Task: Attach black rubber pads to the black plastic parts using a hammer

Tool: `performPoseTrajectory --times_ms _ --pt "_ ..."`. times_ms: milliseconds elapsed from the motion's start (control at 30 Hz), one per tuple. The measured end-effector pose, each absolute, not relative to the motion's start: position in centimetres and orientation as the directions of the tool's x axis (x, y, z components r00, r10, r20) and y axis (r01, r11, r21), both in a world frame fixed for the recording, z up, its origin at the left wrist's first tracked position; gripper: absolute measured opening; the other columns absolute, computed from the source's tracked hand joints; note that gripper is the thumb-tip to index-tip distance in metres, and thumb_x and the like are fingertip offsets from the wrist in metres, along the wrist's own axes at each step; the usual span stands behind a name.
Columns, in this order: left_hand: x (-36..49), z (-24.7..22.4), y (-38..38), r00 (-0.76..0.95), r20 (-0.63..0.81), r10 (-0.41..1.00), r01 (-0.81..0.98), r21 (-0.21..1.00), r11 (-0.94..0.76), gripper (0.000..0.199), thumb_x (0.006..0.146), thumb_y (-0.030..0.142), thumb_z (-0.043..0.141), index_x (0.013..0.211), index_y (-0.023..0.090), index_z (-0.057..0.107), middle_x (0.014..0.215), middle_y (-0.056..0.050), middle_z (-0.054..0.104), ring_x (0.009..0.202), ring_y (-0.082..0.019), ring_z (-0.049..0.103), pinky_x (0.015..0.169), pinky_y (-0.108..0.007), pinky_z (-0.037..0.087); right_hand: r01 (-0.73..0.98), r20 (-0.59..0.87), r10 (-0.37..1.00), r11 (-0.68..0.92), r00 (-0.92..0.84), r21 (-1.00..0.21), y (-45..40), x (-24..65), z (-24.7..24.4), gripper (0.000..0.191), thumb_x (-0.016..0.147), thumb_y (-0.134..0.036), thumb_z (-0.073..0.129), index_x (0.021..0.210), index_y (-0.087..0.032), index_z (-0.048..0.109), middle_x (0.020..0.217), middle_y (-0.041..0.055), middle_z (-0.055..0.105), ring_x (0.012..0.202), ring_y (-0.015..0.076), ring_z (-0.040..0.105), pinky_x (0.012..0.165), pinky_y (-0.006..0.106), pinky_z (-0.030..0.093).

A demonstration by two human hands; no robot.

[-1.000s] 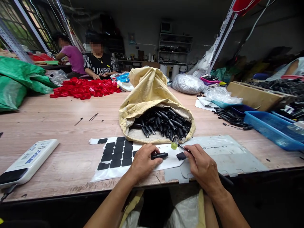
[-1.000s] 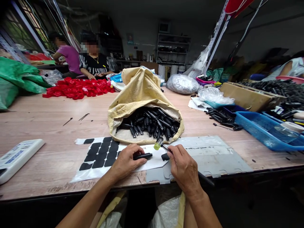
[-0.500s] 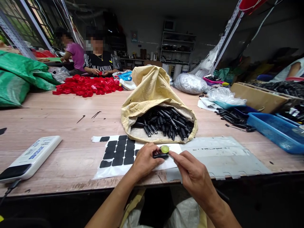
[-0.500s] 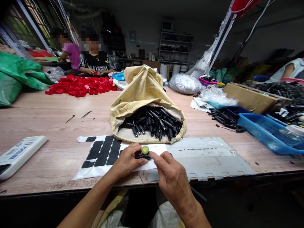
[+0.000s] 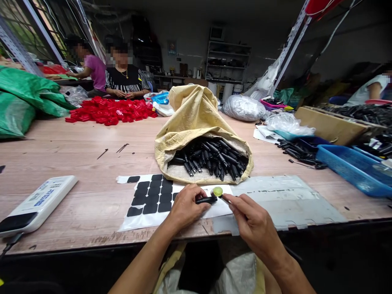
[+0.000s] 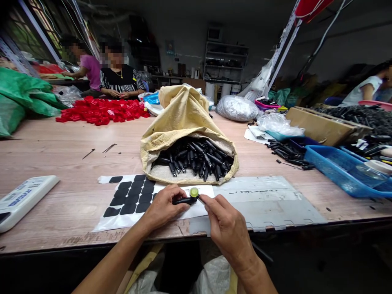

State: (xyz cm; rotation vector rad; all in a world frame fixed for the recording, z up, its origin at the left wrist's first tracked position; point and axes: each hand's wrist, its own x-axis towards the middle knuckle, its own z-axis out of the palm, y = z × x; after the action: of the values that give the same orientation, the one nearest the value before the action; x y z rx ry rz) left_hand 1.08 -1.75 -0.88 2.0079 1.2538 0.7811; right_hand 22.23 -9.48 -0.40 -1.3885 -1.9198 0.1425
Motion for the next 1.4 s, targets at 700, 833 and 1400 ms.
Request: performPoseTrajectory --times_ms 700,833,1400 --pt "0.6 -0.4 -1.7 0.424 0.112 0.899 0.546 0.760 -0.352 0.045 0.104 0.042 0.032 0.072 0.020 0.055 0.083 -0.002 0.059 0.085 -0.020 0.053 0.077 -0.033 0.036 0.901 0.550 0.824 0.333 -0.136 -0.277 -6.9 25.5 -1.4 0.031 0.092 -0.025 0.060 0.123 -0.024 0.064 0.100 0.0055 0.065 0.094 0.0231 0.055 0.085 0.038 0.045" --pt "0.7 -0.2 -1.8 0.460 0.122 0.879 0.564 0.724 -0.396 0.045 0.104 0.040 0.031 0.071 0.020 0.055 0.083 -0.002 0.061 0.085 -0.020 0.051 0.078 -0.033 0.036 0.841 0.502 0.822 0.454 -0.268 -0.293 -6.4 23.4 0.6 0.043 0.092 -0.034 0.064 0.133 -0.025 0.057 0.111 0.0068 0.064 0.102 0.0245 0.053 0.088 0.039 0.042" --pt "0.4 -0.8 -1.8 0.536 0.140 0.833 0.528 0.713 -0.460 0.043 0.104 0.039 0.033 0.068 0.020 0.045 0.075 0.001 0.056 0.079 -0.018 0.049 0.088 -0.034 0.036 0.747 0.409 0.779 0.603 -0.475 -0.281 -5.1 20.3 -0.3 0.025 0.097 -0.030 0.053 0.075 -0.019 0.053 0.081 0.0029 0.058 0.086 0.0194 0.044 0.079 0.036 0.031"
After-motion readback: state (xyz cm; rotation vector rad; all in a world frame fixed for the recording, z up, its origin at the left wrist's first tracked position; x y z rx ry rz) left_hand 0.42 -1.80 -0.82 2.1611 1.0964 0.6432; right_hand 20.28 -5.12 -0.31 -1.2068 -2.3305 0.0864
